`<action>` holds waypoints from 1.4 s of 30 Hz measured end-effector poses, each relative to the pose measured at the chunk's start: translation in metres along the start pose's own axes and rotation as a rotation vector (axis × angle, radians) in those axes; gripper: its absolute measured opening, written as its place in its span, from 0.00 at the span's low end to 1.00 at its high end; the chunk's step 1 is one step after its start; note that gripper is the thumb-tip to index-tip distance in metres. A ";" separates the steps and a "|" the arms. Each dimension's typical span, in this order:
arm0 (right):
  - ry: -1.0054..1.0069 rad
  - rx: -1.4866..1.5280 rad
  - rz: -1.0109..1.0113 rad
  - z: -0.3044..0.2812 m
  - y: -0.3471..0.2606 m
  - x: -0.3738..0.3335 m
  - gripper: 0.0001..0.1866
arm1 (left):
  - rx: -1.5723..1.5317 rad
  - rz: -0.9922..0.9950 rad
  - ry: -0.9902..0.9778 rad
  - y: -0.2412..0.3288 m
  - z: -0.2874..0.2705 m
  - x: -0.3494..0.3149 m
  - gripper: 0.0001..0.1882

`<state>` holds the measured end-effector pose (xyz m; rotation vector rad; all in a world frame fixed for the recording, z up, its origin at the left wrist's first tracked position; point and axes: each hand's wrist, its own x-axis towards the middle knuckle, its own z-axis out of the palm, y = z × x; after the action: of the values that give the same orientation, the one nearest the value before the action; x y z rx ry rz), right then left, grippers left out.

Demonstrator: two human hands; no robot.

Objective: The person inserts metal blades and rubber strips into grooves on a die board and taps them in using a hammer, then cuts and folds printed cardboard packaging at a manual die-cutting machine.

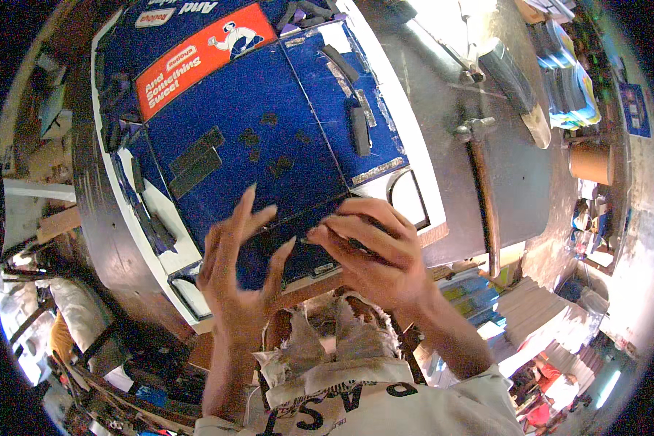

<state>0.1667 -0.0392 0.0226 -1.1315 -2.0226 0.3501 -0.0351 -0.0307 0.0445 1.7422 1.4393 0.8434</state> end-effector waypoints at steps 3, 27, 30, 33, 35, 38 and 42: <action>-0.087 -0.086 -0.239 0.007 0.022 0.006 0.26 | 0.086 0.118 -0.079 -0.019 0.004 0.014 0.37; -0.074 -0.624 1.138 -0.120 0.058 -0.066 0.20 | 0.168 0.489 0.005 -0.032 0.027 0.016 0.27; 0.029 -0.625 0.827 -0.114 0.049 -0.085 0.19 | 0.213 0.505 0.025 -0.035 0.027 0.014 0.28; 0.137 -0.095 1.108 -0.091 -0.023 -0.098 0.20 | 0.185 0.483 0.044 -0.038 0.026 0.010 0.27; 0.063 0.099 1.112 -0.074 -0.067 -0.095 0.19 | 0.212 0.466 0.052 -0.034 0.030 0.011 0.25; -0.282 0.001 0.961 -0.052 -0.082 -0.066 0.15 | 0.238 0.438 0.046 -0.040 0.023 0.007 0.23; -0.273 0.074 0.891 -0.042 -0.087 -0.058 0.13 | 0.259 0.439 0.024 -0.035 0.023 0.009 0.22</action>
<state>0.1633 -0.1406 0.0706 -1.9768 -1.5806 1.0538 -0.0324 -0.0197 0.0029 2.3035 1.2397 0.9328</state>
